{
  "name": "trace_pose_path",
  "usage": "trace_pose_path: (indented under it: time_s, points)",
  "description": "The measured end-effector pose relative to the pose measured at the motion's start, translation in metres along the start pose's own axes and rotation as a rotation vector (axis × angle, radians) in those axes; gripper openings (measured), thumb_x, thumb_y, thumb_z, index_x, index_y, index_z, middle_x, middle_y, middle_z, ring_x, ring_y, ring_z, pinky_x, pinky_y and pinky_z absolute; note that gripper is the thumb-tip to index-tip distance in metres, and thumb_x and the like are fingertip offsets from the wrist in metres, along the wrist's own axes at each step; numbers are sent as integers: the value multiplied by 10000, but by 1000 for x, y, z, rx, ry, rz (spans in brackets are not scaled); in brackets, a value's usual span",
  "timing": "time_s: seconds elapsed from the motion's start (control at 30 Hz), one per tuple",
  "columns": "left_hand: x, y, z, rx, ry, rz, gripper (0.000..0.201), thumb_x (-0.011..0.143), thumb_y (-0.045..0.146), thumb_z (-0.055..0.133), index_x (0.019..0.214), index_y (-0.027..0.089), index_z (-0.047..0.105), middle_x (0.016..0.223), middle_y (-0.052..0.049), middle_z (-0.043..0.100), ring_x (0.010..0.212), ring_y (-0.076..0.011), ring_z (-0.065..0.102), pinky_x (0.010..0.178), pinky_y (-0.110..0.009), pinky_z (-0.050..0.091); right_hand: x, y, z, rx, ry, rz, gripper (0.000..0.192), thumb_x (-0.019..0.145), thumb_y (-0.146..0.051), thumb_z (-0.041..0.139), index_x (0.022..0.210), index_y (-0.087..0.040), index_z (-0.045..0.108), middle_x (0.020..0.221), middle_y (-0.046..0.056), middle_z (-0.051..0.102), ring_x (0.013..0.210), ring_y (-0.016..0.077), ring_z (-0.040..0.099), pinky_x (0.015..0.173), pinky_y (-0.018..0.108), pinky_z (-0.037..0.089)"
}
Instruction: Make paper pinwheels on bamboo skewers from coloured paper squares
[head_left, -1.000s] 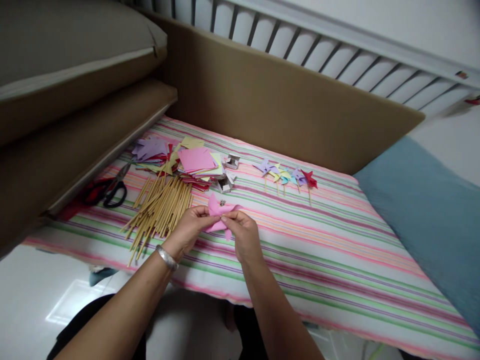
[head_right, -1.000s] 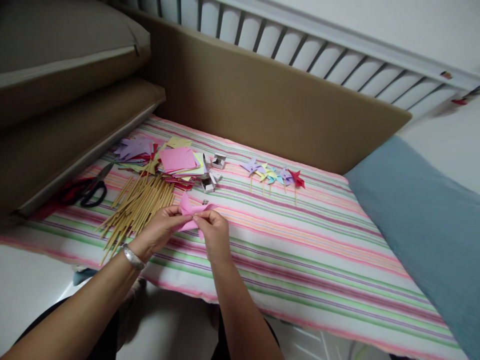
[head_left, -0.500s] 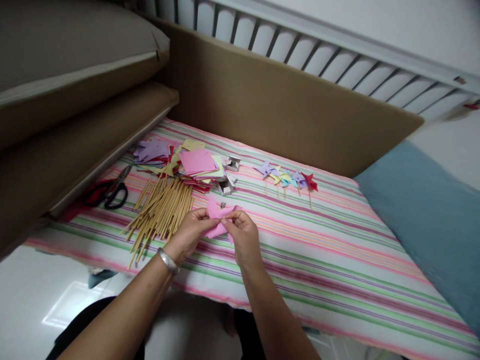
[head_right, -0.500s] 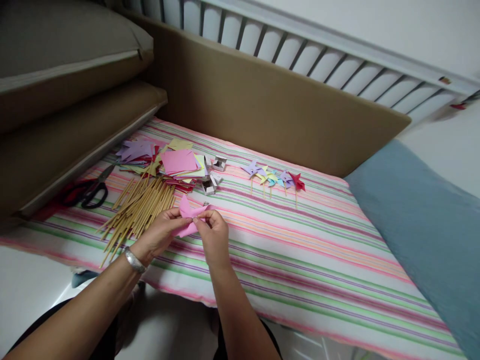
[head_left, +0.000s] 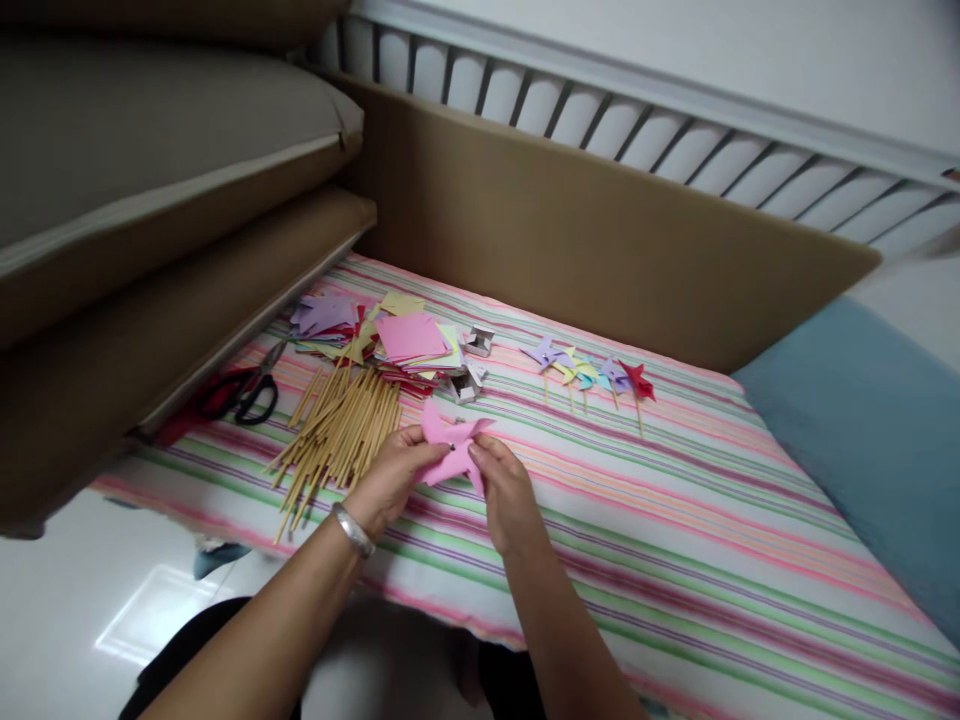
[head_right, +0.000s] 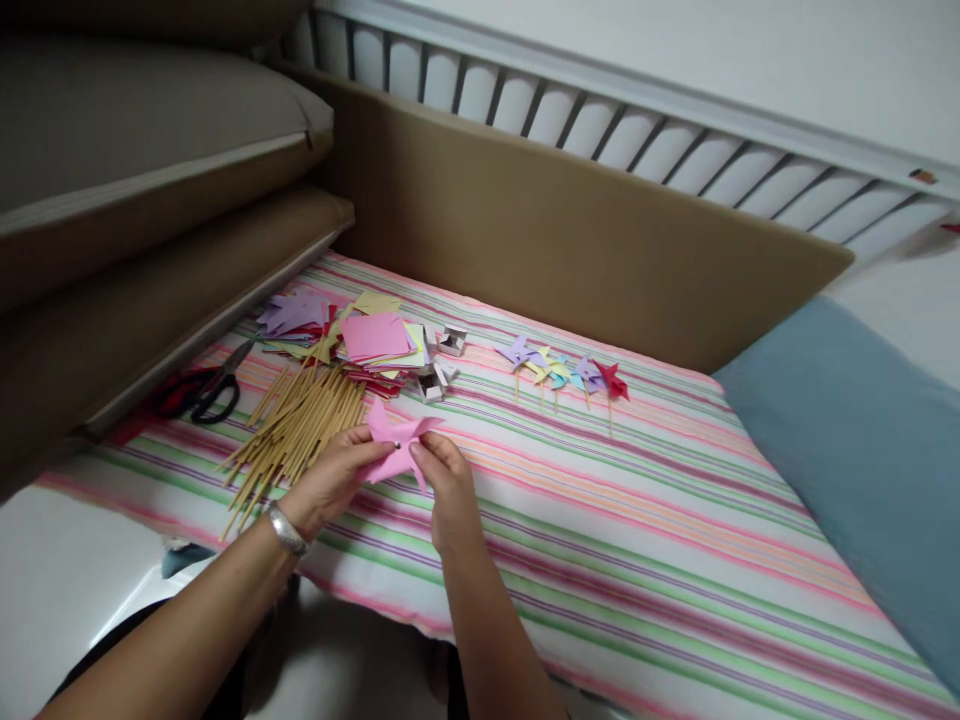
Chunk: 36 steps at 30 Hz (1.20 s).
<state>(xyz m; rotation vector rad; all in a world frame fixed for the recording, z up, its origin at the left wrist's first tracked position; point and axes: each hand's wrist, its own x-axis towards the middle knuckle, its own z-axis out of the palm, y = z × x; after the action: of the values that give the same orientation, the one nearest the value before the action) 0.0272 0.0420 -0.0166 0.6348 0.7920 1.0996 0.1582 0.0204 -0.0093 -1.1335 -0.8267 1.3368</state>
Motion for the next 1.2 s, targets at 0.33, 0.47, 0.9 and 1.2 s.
trace_pose_path:
  time_s: [0.33, 0.47, 0.9, 1.2]
  points:
    - [2, -9, 4, 98, 58, 16, 221, 487, 253, 765, 621, 120, 650, 571, 2, 589, 514, -89, 490, 543, -227, 357, 3, 5, -4, -79, -11, 62, 168, 549, -242, 777, 607, -194, 626, 496, -47, 551, 472, 101, 452, 486, 243, 371]
    - [-1, -11, 5, 130, 56, 4, 222, 501, 257, 753, 625, 119, 630, 569, 5, 571, 497, -81, 471, 524, -224, 345, 5, 6, -4, -85, -34, 71, 191, 550, -244, 770, 698, -178, 669, 596, -10, 628, 493, 104, 465, 445, 234, 336]
    - [23, 64, -81, 1257, 585, 250, 91, 632, 179, 585, 655, 180, 673, 726, -69, 690, 740, -203, 608, 676, -274, 413, 16, -27, -25, 198, -134, 44, 170, 550, -232, 782, 679, -196, 678, 621, -2, 645, 551, 130, 532, 526, 265, 405]
    - [49, 72, -71, 1656, 558, -41, 160, 594, 182, 610, 694, 101, 704, 827, -237, 693, 827, -310, 646, 667, -319, 421, 19, -23, -33, 273, -124, 56, 232, 540, -189, 789, 747, -173, 687, 655, -12, 641, 581, 104, 509, 521, 225, 375]
